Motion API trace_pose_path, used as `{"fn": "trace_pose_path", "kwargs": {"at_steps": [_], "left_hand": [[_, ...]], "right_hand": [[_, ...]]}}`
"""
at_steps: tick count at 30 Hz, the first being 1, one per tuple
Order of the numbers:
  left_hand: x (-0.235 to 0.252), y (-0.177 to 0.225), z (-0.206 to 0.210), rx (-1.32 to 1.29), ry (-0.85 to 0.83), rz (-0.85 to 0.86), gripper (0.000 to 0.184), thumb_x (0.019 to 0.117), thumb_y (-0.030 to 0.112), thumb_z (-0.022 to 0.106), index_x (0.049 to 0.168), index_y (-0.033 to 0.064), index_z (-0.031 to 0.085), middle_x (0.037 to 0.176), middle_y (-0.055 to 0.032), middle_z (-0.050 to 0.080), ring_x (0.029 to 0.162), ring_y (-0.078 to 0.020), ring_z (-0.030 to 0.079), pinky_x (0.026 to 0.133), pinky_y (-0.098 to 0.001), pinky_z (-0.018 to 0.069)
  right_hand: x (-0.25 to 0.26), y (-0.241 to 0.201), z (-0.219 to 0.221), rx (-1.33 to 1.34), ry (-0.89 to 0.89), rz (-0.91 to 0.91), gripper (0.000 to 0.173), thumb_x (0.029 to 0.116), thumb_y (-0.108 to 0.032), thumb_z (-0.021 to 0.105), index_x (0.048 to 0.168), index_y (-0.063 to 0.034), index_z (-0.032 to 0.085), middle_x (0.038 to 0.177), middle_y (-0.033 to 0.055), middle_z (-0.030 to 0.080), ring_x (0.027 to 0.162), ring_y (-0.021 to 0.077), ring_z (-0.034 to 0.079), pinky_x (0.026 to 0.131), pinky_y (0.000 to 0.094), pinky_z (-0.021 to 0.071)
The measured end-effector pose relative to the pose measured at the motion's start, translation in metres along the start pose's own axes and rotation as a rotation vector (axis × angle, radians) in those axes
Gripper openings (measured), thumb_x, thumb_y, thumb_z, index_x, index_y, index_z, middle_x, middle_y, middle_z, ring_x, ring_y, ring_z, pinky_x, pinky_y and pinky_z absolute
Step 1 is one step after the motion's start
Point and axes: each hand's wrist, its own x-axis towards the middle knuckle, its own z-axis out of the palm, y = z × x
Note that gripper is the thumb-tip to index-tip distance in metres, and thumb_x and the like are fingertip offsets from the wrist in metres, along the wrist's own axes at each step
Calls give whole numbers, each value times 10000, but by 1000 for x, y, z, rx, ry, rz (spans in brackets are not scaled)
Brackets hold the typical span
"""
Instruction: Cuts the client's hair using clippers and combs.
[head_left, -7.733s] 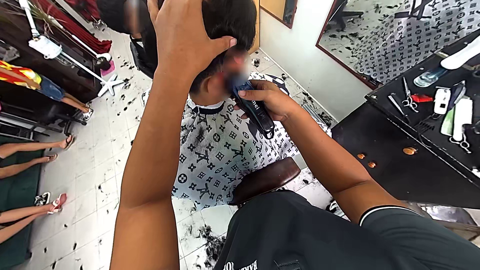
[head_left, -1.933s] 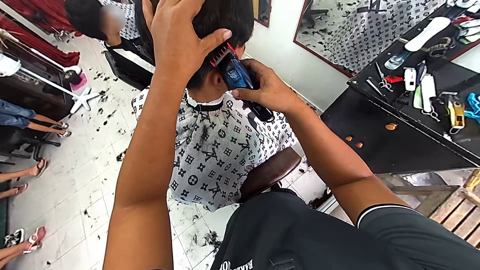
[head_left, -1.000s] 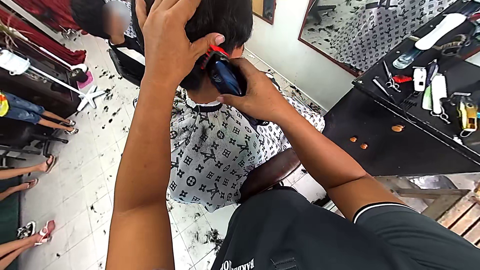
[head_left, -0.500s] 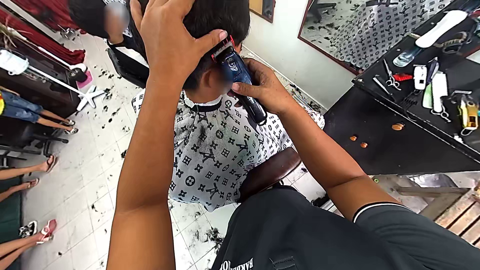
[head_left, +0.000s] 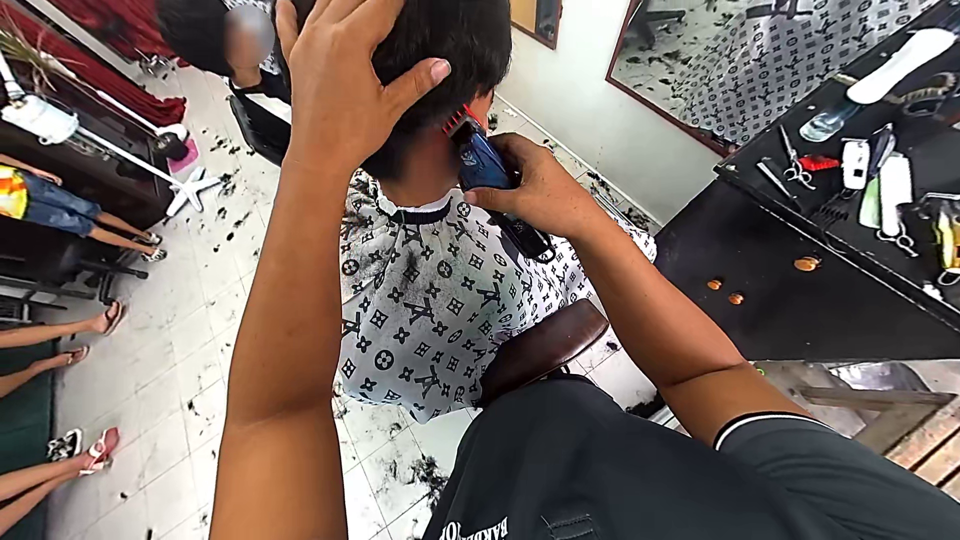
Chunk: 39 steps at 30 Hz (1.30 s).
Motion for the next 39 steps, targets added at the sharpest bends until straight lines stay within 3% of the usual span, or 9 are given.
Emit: {"fn": "trace_pose_path", "kwargs": {"at_steps": [5,10,15,23,29,32,34,36,39], "left_hand": [[0,-2,2,-2,15,29,723,899,741,565,1371,201,652,1348,-52,662,1339,-284,547,1170,-685,188],[-1,-9,-2,-3,-32,51,759,937,760,466,1444,212,600,1465,-47,589,1419,-299,477,1181,-720,136],[0,-10,-9,3,-100,100,742,938,737,494,1469,227,576,1469,-58,584,1413,-313,479,1171,-719,146],[0,-18,-9,1,-128,131,767,935,759,462,1489,236,545,1477,-61,574,1423,-312,467,1171,-710,163],[-4,-18,-7,-5,-96,126,789,934,728,509,1579,280,428,1580,-45,475,1485,-311,391,1180,-736,115],[-17,-14,4,50,121,146,808,926,748,507,1598,316,388,1666,-34,350,1544,-316,294,1178,-754,122],[-26,-16,5,17,337,200,746,924,699,578,1525,262,518,1637,-65,400,1532,-335,317,1185,-732,149],[-33,-20,-1,-106,451,252,548,932,576,660,1283,156,677,1565,-108,494,1501,-331,376,1196,-671,201],[-36,-32,-22,-216,327,277,435,953,518,655,1017,87,660,1551,-132,503,1509,-312,367,1194,-626,256]], "right_hand": [[1,-18,14,-169,70,-138,748,856,-317,825,1442,-17,468,1269,130,650,1126,155,655,995,336,536],[-1,-20,12,-212,65,-66,713,857,-322,821,1409,-24,482,1204,126,669,1052,162,677,944,354,559],[-2,-20,50,-185,102,-253,762,835,-295,846,1425,18,478,1235,160,667,1122,196,667,996,380,547],[-8,12,94,530,-8,151,543,922,-134,751,1372,24,489,1113,174,663,889,253,720,746,426,650],[-2,6,100,429,50,-21,652,887,-143,786,1419,26,449,1187,168,649,951,227,716,791,403,648],[-22,12,99,529,-81,151,615,902,-202,761,1431,-79,474,1136,134,681,890,227,715,747,412,635],[-29,20,95,742,-163,280,540,920,-209,701,1393,-65,484,1094,143,698,869,252,728,735,413,642],[-35,28,93,895,-209,353,502,951,-246,615,1388,-55,457,1130,153,690,893,252,728,707,390,641],[-37,34,96,861,-214,383,478,970,-251,600,1388,-76,446,1114,152,697,849,257,739,660,382,646]]}}
